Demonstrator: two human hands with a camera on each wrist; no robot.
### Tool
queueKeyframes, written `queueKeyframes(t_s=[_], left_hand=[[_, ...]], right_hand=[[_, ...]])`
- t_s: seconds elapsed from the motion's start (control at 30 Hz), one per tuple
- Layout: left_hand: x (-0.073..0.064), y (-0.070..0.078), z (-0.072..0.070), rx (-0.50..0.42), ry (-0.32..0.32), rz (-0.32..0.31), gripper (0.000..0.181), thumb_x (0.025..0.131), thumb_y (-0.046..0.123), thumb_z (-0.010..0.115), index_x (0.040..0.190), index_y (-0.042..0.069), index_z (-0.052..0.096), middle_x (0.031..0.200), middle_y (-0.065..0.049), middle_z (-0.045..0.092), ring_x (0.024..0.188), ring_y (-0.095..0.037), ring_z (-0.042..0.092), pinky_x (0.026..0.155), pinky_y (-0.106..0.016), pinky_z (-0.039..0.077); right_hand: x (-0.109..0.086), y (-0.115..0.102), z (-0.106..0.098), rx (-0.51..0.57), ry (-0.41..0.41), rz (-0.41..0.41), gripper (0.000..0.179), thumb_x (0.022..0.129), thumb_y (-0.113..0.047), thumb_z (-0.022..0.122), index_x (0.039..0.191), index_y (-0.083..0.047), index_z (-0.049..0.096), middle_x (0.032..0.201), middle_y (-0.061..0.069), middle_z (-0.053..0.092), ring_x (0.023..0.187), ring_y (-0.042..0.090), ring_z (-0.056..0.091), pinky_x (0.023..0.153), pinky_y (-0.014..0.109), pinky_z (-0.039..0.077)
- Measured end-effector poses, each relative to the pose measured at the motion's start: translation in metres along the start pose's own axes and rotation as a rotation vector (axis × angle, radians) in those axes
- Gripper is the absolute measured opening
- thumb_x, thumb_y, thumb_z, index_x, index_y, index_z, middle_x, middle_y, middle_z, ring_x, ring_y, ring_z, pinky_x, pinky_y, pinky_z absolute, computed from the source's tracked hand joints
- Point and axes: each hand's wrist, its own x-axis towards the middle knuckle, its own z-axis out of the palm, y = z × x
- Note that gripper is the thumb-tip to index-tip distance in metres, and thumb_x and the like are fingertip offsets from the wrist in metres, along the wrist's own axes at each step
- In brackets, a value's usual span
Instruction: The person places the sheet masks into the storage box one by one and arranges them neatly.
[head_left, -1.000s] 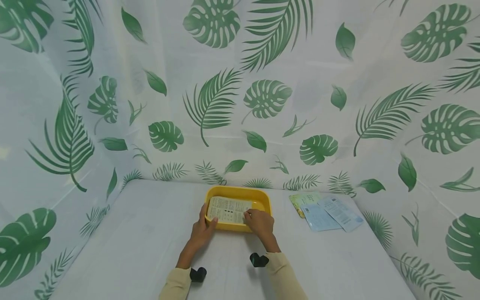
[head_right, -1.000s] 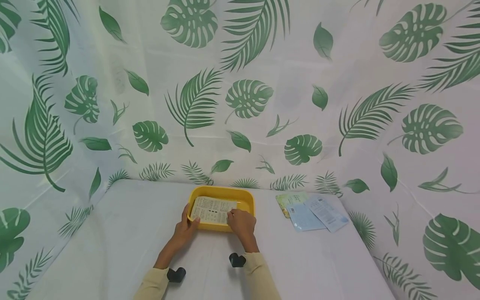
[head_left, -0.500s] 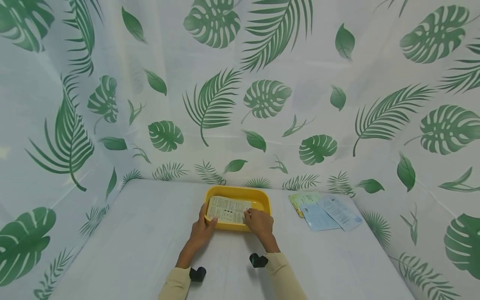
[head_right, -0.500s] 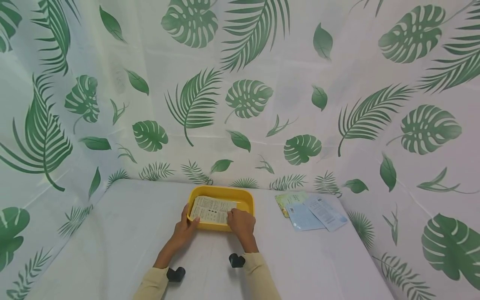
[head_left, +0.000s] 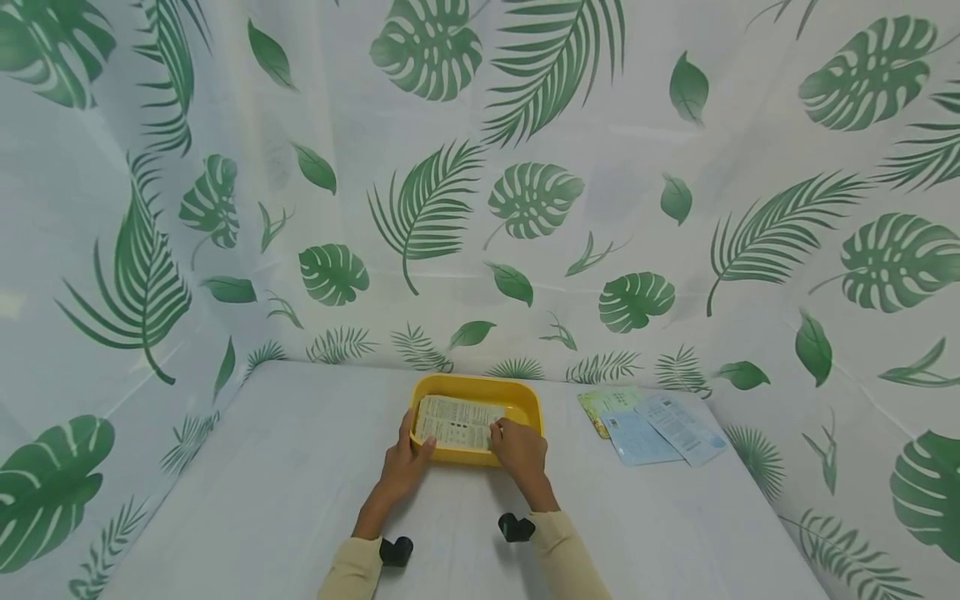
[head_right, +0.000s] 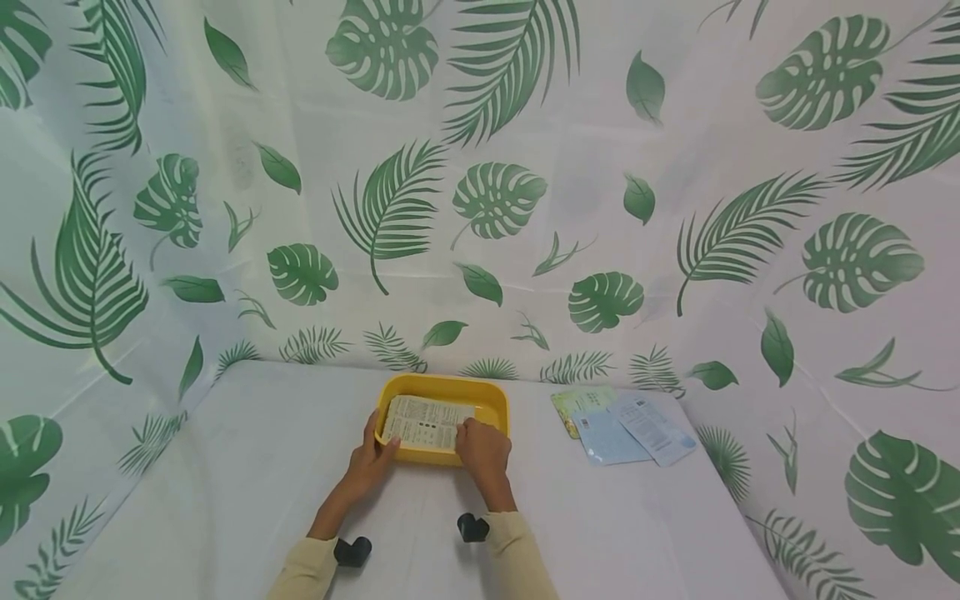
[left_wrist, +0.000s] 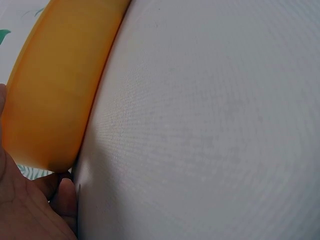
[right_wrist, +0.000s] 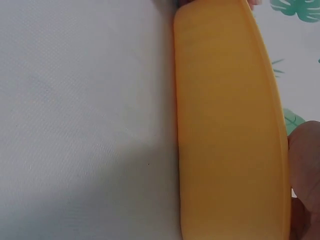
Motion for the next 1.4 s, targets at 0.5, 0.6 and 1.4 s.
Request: queueKeyframes(t_s=[0.5,0.6,1.4], left_hand=[[0.003,-0.002,-0.001,0.007,-0.018,-0.002,0.071,0.101,0.036,0.05,0.153,0.005,0.014,0.144,-0.036,0.041,0.127,-0.053,0.046,0.103,-0.062,0.037],[0.004,-0.002,-0.001,0.009,-0.009,0.004,0.072,0.101,0.036,0.051,0.153,0.005,0.013,0.144,-0.035,0.042,0.127,-0.051,0.047,0.103,-0.061,0.037],[0.005,-0.002,-0.001,-0.013,-0.037,-0.061,0.074,0.101,0.04,0.05,0.155,0.009,0.01,0.15,-0.032,0.035,0.134,-0.05,0.04,0.108,-0.061,0.032]], right_hand=[[0.001,-0.001,-0.005,0.072,-0.022,0.023,0.033,0.095,-0.032,0.061,0.115,-0.007,0.069,0.073,0.001,0.063,0.058,0.017,0.046,0.055,0.031,0.034],[0.003,-0.001,-0.005,0.068,-0.04,0.034,0.035,0.095,-0.033,0.06,0.118,-0.007,0.068,0.081,0.004,0.066,0.061,0.018,0.048,0.058,0.032,0.036],[0.006,-0.002,0.006,0.144,0.075,0.056,0.034,0.094,-0.03,0.063,0.122,-0.012,0.066,0.12,0.008,0.069,0.095,0.025,0.064,0.076,0.045,0.052]])
